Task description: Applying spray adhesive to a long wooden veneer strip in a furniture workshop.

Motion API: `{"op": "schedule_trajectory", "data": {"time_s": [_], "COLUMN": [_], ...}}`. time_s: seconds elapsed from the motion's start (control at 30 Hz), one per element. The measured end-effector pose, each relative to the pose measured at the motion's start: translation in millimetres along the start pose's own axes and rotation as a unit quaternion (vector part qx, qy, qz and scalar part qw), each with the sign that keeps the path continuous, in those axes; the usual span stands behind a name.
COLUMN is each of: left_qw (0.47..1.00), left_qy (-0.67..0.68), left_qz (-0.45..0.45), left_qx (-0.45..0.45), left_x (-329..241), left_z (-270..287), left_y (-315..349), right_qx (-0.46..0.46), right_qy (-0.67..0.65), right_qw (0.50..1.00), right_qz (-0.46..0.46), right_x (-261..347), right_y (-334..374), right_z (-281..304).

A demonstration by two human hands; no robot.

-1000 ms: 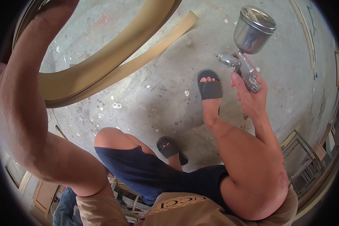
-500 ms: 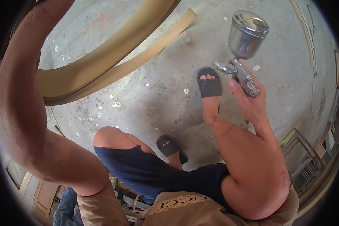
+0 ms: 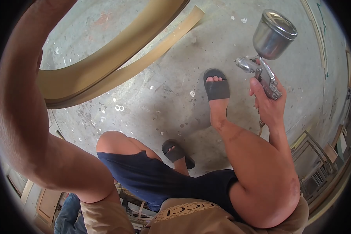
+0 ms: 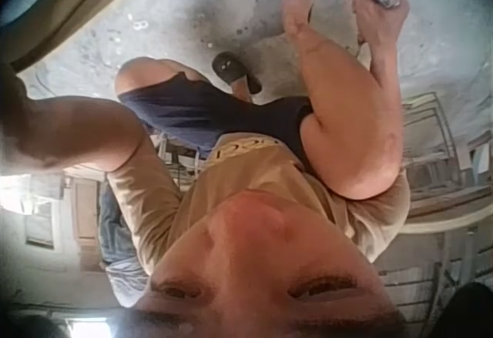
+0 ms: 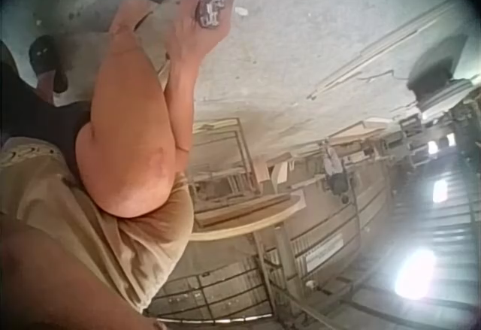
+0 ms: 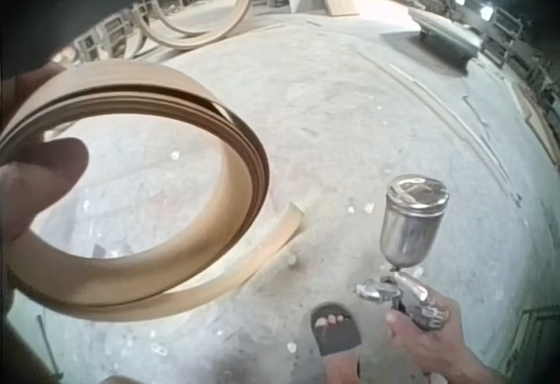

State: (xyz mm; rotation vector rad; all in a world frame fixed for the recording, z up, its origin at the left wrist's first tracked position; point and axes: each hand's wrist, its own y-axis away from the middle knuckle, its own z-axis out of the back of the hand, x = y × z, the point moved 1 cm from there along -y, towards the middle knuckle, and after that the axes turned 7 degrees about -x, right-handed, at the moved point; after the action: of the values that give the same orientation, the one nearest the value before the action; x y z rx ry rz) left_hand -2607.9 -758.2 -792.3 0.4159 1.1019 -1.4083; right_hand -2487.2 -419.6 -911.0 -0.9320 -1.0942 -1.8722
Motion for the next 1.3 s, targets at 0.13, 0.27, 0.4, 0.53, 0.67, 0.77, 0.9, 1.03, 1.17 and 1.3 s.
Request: {"op": "schedule_trajectory", "data": {"time_s": [0.13,0.27,0.4,0.53,0.67,0.77,0.9,1.03,1.17,1.3], "left_qw": [1.000,1.000,1.000,0.999,0.999,0.999,0.998,0.998,0.998,0.997], "left_qy": [-0.009,-0.014,-0.022,-0.031,-0.040,-0.045,-0.052,-0.056,-0.057,-0.064], "left_qz": [-0.005,-0.009,-0.012,-0.014,-0.016,-0.018,-0.021,-0.027,-0.033,-0.045], "left_qx": [-0.002,-0.004,-0.005,-0.007,-0.009,-0.010,-0.012,-0.014,-0.014,-0.019], "left_x": [-0.1,0.2,0.9,2.7,4.8,6.9,9.0,9.6,9.6,4.2], "left_z": [1.3,1.0,0.9,1.4,1.5,1.5,2.9,3.9,0.2,3.0], "left_y": [1.0,1.5,0.3,-1.2,-2.5,-2.8,-1.3,0.8,2.9,-0.3], "right_qx": [-0.020,-0.021,-0.004,0.024,0.049,0.067,0.083,0.075,0.028,-0.007], "right_qy": [-0.010,0.008,0.006,-0.006,-0.006,-0.002,-0.013,-0.001,0.021,0.033], "right_qw": [1.000,0.999,1.000,1.000,0.998,0.997,0.995,0.997,0.999,0.998], "right_qz": [0.010,0.025,0.006,-0.003,-0.027,-0.041,-0.049,-0.025,0.040,0.055], "right_x": [1.2,-0.2,-1.3,-0.8,2.5,6.2,9.0,3.5,-7.2,1.1], "right_y": [-0.7,-0.7,3.2,6.8,9.1,11.2,13.7,14.8,10.9,8.1], "right_z": [4.3,4.9,-0.2,-4.0,-4.2,-4.3,-4.5,-2.2,1.5,0.0]}}
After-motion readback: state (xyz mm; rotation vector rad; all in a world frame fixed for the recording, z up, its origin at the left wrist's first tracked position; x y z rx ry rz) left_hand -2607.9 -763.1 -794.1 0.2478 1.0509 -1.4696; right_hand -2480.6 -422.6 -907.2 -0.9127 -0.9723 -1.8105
